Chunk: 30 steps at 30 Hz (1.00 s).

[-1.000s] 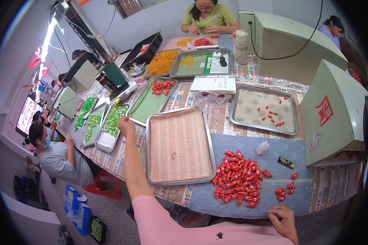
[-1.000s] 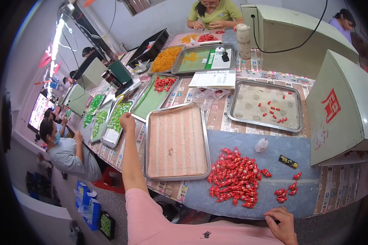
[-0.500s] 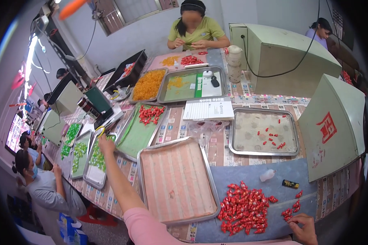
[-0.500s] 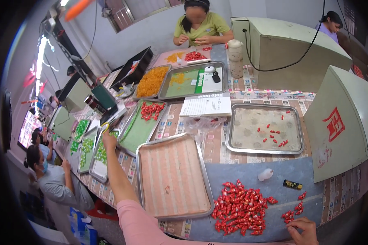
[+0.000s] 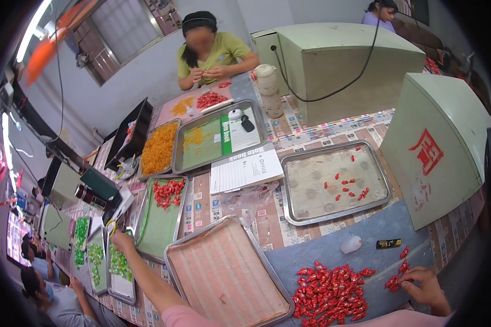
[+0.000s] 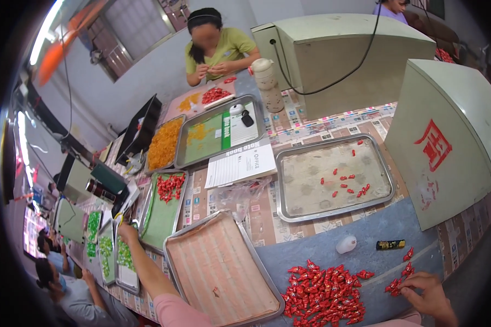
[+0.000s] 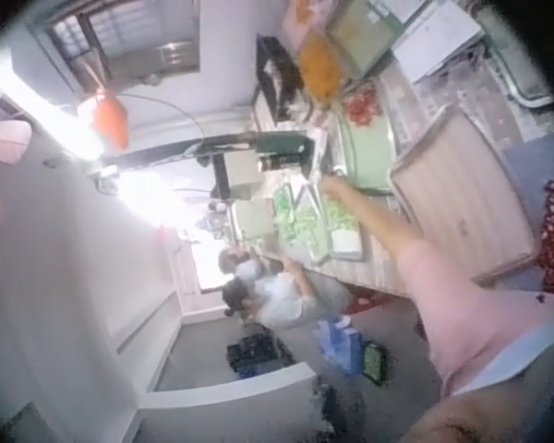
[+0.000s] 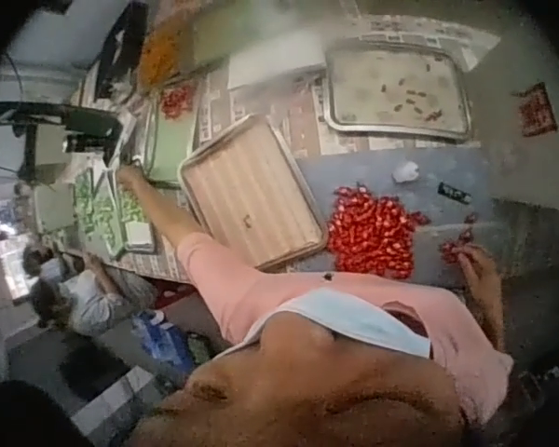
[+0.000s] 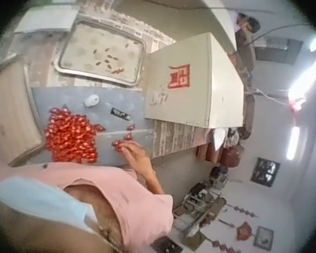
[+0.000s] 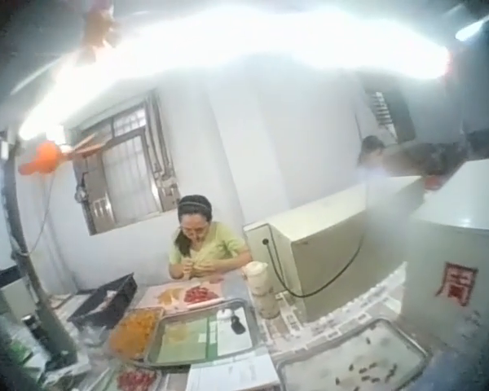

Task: The person applies glue to small toy parts and attaches pieces together by hand to assemble figurines. The person then gathers and arranges the assembled figurines on the table before capping the glue bottle.

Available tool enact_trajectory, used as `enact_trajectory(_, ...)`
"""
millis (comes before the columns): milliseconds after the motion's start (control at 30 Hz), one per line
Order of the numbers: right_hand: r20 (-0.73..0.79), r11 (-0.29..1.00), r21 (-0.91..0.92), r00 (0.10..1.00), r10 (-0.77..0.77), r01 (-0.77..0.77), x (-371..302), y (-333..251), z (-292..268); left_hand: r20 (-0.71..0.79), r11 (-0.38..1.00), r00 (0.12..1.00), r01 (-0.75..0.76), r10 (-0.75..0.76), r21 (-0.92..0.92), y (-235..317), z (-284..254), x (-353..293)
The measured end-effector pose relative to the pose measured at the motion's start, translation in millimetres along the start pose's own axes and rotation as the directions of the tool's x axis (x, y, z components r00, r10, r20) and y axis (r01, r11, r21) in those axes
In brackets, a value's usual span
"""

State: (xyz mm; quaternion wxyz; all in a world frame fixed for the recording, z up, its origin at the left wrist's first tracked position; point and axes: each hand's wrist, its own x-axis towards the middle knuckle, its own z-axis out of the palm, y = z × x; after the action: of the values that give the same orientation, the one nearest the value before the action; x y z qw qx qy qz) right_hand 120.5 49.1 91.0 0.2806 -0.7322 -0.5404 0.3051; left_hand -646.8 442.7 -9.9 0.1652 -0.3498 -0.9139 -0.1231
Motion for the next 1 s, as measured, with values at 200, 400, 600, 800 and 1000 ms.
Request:
enact_trajectory(200,0.043,0.995,-0.057,0.996,-0.074,0.077,9,-2,3,-0.151,0.999,0.988,-0.022,0.016,-0.044,-2,4,-5)
enact_trajectory(400,0.0,0.992,-0.028,0.992,-0.123,0.123,-5,0,-3,-0.203,0.99,0.974,-0.121,0.104,-0.072,41,-65,-53)
enact_trajectory(600,0.103,0.95,0.054,0.945,-0.312,0.308,8,-25,3,-0.179,0.737,0.926,-0.372,0.331,-0.564,50,-148,-146)
enact_trajectory(800,0.239,0.726,0.686,0.927,-0.288,0.048,17,-78,52,-0.001,0.003,0.552,-0.006,0.834,-1.0,119,-259,-351)
enact_trajectory(1000,0.119,0.586,0.781,0.87,-0.479,0.216,29,-74,65,-0.129,-0.128,0.12,-0.012,0.984,-0.992,135,-319,-455)
